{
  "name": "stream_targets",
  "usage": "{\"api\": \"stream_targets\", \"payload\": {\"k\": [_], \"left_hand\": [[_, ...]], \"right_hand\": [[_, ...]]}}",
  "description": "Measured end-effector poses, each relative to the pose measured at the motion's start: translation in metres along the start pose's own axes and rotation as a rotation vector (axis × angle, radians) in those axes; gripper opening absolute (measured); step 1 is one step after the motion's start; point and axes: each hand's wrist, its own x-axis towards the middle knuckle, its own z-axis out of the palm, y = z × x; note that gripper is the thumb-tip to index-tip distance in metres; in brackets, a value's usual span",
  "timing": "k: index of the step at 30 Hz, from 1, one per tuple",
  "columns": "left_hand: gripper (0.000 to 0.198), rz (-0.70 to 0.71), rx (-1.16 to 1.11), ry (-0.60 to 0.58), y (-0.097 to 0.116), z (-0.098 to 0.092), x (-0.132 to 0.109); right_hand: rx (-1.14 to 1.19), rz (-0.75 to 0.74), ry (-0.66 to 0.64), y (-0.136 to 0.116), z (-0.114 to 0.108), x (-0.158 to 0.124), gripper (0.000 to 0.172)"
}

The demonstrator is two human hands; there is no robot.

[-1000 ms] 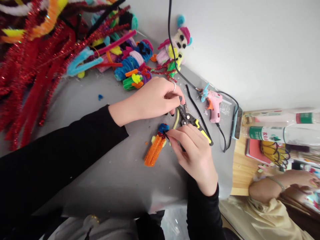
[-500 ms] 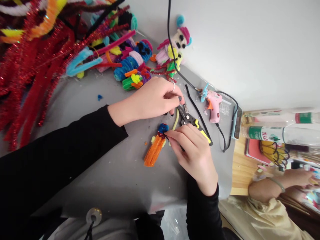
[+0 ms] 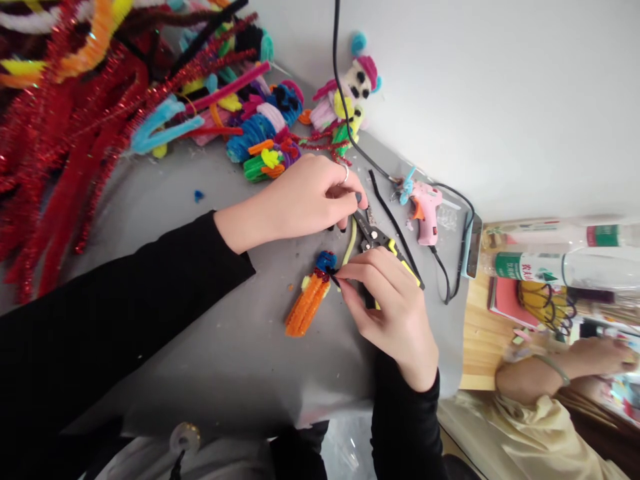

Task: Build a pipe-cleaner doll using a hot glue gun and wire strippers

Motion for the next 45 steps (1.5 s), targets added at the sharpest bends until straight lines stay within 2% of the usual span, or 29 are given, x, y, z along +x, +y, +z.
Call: {"api": "stream_targets", "payload": {"k": [5, 8, 10, 14, 17, 22, 28, 41, 45], "left_hand": [[0.026, -0.002, -0.006, -0.007, 0.0, 0.001, 0.001], [0.026, 0.001, 0.007, -0.053, -0.003, -0.002, 0.001], [0.029, 0.018, 0.028, -0.151, -0.006, -0.007, 0.001], [0.048, 0.068, 0.078, -0.444, -0.013, -0.018, -0.001], [0.057, 0.072, 0.112, -0.536, -0.014, -0.023, -0.003], [0.06, 0.041, 0.123, -0.554, -0.011, -0.023, -0.004], [0.068, 0.046, 0.185, -0.677, -0.011, -0.022, 0.0], [0.064, 0.066, 0.189, -0.633, -0.019, -0.015, -0.002], [0.06, 0.069, 0.182, -0.609, -0.018, -0.015, -0.003]], "right_hand": [[-0.016, -0.021, -0.014, 0.001, 0.001, 0.0, 0.012], [-0.031, -0.02, -0.019, 0.001, 0.002, 0.001, 0.011], [-0.033, -0.016, -0.018, 0.001, 0.003, 0.001, 0.011], [-0.034, -0.007, -0.008, 0.002, 0.003, 0.002, 0.01], [-0.038, -0.003, 0.005, 0.002, 0.004, 0.002, 0.01], [-0.055, 0.0, 0.011, 0.003, 0.004, 0.003, 0.011], [-0.066, -0.001, 0.01, 0.004, 0.005, 0.004, 0.013], [0.001, 0.064, -0.011, 0.0, 0.001, 0.003, 0.011], [0.091, 0.087, 0.049, -0.002, -0.002, 0.001, 0.011]]}}
